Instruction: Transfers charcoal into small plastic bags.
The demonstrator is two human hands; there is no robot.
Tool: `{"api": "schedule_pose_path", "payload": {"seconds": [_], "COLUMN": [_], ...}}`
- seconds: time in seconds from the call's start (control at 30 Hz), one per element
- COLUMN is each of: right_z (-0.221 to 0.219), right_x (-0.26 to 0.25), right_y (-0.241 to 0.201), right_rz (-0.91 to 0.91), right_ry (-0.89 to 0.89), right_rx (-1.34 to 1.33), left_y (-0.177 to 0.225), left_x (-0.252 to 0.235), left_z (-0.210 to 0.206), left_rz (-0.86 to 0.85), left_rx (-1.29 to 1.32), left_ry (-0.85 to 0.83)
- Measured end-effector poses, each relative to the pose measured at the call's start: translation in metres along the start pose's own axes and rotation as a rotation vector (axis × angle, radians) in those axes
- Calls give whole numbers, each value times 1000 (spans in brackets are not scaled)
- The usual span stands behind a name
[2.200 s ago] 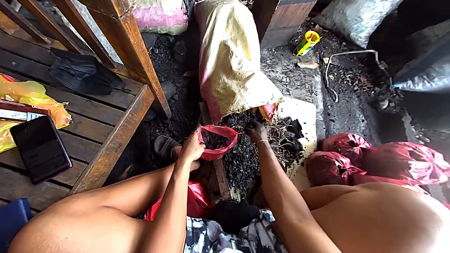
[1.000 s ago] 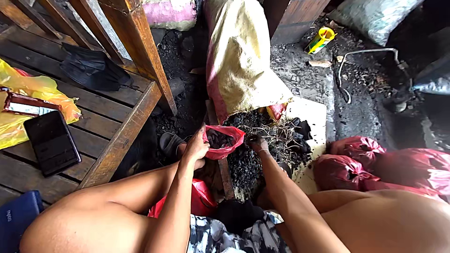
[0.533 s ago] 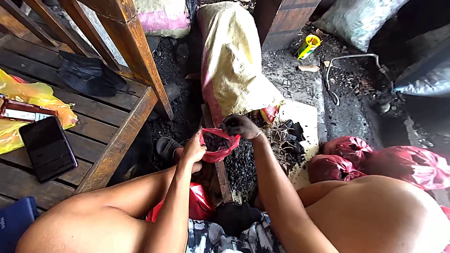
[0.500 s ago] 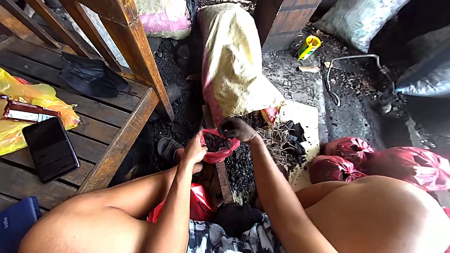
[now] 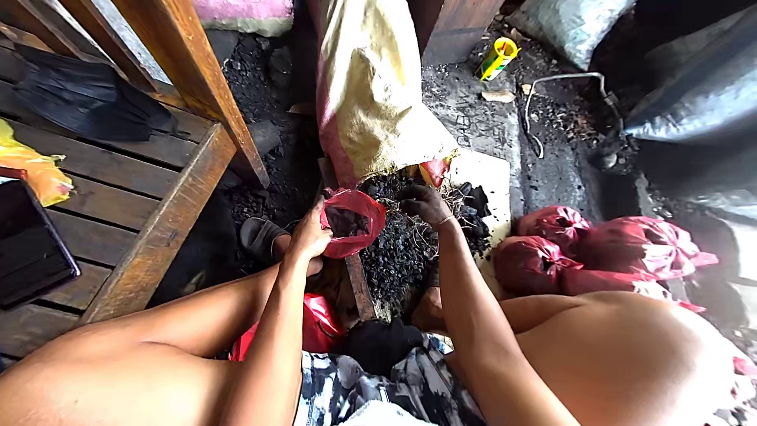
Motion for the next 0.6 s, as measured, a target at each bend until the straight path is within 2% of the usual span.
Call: {"api": "schedule_pose_path", "payload": {"seconds": [0.07,0.13,0.2,0.27,0.33,0.4,0.5,0.6], "right_z": [-12,-40,-63,-63,-48,-39,-71,-115], "right_x": [7,5,-3,-8,-12,-21,-13,-6], "right_y": [-19,-44,-57,-53,-21,34,96,101], "right_rz": [75,170,168,133,35,-172,-466,-537], "right_ry": [-2,-141,-272,-176,29,128,-45,-87], "right_rx": [-47,-98,-107,-92,-20,177,370,454], "left_y": [1,-1,0,0,-1,-2,0,2], "left_x": [2,3,4,6,8,8,5,5], "left_z": [3,3,4,6,9,10,9,9], "left_rz": [20,28,24,21,30,38,48,53], "left_rx": [-19,-20,-14,-3,-1,-2,-11,-15], "left_ry": [-1,-6,-5,4,2,-4,-25,-35]}}
Point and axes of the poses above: each hand's wrist, its own x-axis away from the middle knuckle, its own z-axis out of the back of the hand, y = z × x, the point moved 9 cm from there along -x, towards the middle knuckle, and after that the axes turned 10 degrees about -y, right-handed, at the moved point
